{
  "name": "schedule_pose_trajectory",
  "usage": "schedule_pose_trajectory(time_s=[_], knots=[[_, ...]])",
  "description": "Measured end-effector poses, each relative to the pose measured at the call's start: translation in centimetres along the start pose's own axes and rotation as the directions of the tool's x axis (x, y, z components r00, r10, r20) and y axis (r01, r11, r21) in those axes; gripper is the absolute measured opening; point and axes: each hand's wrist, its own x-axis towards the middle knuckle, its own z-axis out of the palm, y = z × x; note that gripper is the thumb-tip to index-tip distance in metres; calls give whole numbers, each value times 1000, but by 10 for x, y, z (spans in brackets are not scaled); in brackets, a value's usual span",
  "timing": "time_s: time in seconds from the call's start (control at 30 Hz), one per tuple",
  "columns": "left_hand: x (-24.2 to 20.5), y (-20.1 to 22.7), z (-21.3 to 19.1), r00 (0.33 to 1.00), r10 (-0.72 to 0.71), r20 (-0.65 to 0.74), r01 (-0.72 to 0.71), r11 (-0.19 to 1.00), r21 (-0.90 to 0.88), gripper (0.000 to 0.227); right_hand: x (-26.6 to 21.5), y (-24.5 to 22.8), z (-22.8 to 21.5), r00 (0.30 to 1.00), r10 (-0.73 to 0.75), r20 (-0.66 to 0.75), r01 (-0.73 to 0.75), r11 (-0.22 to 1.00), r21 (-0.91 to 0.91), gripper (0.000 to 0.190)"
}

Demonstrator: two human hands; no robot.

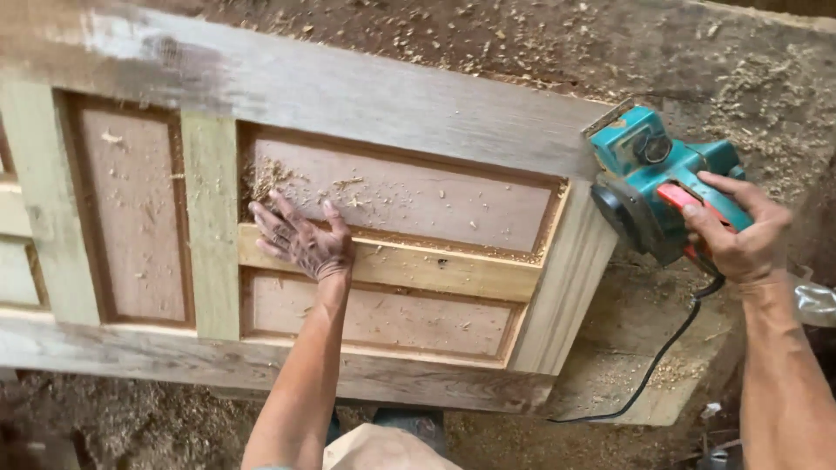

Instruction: Using an electric hand planer to smooth the surface of a wooden door

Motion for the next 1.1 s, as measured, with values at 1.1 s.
schedule_pose_trajectory(time_s=[1.1], knots=[[4, 4, -17, 998, -55, 40, 59, 990, -124, 68, 50, -202, 115, 903, -265, 339, 309, 948, -80, 49]])
